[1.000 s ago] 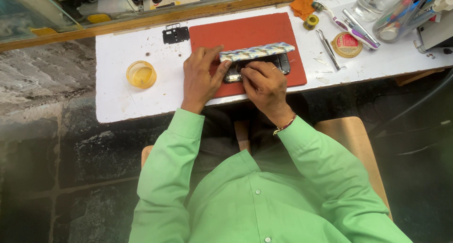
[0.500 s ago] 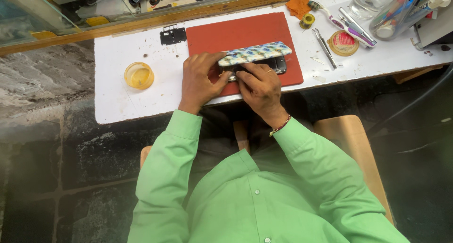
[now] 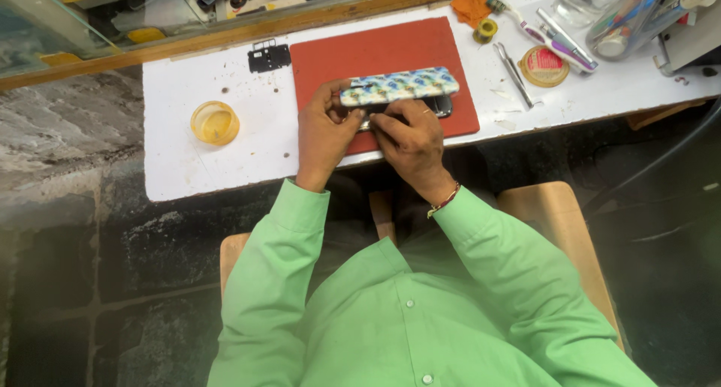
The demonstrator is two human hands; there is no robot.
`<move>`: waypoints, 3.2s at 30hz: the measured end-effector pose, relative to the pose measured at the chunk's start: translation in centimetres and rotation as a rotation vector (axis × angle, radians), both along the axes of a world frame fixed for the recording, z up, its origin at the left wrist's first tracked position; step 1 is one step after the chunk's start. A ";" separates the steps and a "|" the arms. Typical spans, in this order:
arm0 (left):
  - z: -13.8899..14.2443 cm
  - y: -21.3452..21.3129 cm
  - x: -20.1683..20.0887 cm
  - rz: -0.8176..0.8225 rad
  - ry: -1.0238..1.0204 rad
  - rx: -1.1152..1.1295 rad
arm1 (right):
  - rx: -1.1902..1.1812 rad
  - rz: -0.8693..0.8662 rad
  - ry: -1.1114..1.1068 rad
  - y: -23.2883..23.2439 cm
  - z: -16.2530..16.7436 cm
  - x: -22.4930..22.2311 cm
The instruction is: The person uses a soldering iron and tweezers to work on the internal components of a disassembled smartphone. They then apply a liquid from a small tube to the device and reassemble the phone with its back cover.
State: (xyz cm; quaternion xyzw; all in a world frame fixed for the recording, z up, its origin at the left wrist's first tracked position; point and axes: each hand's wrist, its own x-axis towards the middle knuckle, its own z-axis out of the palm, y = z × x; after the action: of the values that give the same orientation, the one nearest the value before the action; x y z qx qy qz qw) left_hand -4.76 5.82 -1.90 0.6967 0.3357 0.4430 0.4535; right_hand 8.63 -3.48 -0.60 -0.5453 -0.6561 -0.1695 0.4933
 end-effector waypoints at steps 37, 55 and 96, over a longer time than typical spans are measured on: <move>-0.6 -1.0 -0.1 0.088 0.103 0.076 | -0.011 0.009 -0.013 0.2 -2.4 0.5; -0.4 -1.5 0.0 0.111 0.122 0.147 | -0.063 0.036 0.208 -1.1 -2.8 0.4; -1.3 -1.3 0.1 0.093 0.063 0.071 | -0.113 0.050 0.004 -1.4 -2.9 0.7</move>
State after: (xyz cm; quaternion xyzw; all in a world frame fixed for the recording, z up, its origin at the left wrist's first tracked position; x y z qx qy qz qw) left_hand -4.68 4.53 -3.17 0.7095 0.3661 0.4530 0.3967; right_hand 9.28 -4.84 -3.51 -0.5559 -0.6770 -0.1188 0.4674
